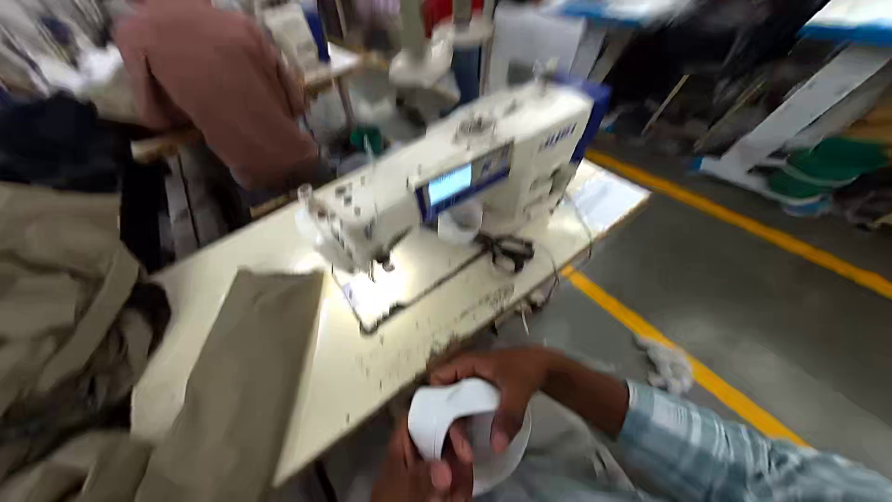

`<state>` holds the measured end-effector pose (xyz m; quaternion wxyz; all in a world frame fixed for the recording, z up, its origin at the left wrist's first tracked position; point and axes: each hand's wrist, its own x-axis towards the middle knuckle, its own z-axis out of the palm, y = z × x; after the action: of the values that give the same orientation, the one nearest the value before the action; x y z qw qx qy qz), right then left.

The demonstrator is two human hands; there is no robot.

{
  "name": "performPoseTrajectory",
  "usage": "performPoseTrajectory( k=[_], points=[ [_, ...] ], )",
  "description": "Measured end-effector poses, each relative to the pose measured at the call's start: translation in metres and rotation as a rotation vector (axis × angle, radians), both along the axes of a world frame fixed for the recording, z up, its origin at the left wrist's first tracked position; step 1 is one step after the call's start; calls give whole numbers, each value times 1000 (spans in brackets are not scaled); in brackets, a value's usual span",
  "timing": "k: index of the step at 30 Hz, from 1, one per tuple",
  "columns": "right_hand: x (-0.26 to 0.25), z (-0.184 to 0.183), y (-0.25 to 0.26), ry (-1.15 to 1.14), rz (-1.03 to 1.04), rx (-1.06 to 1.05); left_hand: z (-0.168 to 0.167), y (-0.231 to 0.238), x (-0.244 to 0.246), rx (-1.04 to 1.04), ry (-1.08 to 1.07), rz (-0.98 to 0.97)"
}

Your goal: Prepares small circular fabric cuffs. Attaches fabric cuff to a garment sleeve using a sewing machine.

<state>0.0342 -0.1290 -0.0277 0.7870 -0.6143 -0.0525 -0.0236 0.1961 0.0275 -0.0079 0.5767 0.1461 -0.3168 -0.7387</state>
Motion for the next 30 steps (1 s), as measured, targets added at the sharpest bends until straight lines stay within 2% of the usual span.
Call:
performPoseTrajectory(
  k=[3,6,8,12,15,18,21,24,30],
  points=[
    [2,-18,12,-11,40,177,-9,12,0,-79,190,-12],
    [1,-36,24,-119,-1,464,-20,20,11,-114,332,92],
    [3,-39,33,-148,9,580,-28,22,14,-90,470,134],
    [9,-38,37,-163,-6,772,-30,17,14,-45,538,205],
    [11,-33,38,-63,-79,784,-32,18,14,-13,505,217],
    [10,-39,42,-78,-54,873,-34,21,12,-35,443,109],
    [6,-42,46,-59,-18,800,-36,27,11,-48,431,36],
    [7,-37,51,61,-42,701,-40,33,11,-42,475,79],
    [7,-18,54,218,-290,629,-43,33,2,37,464,206]
  ],
)
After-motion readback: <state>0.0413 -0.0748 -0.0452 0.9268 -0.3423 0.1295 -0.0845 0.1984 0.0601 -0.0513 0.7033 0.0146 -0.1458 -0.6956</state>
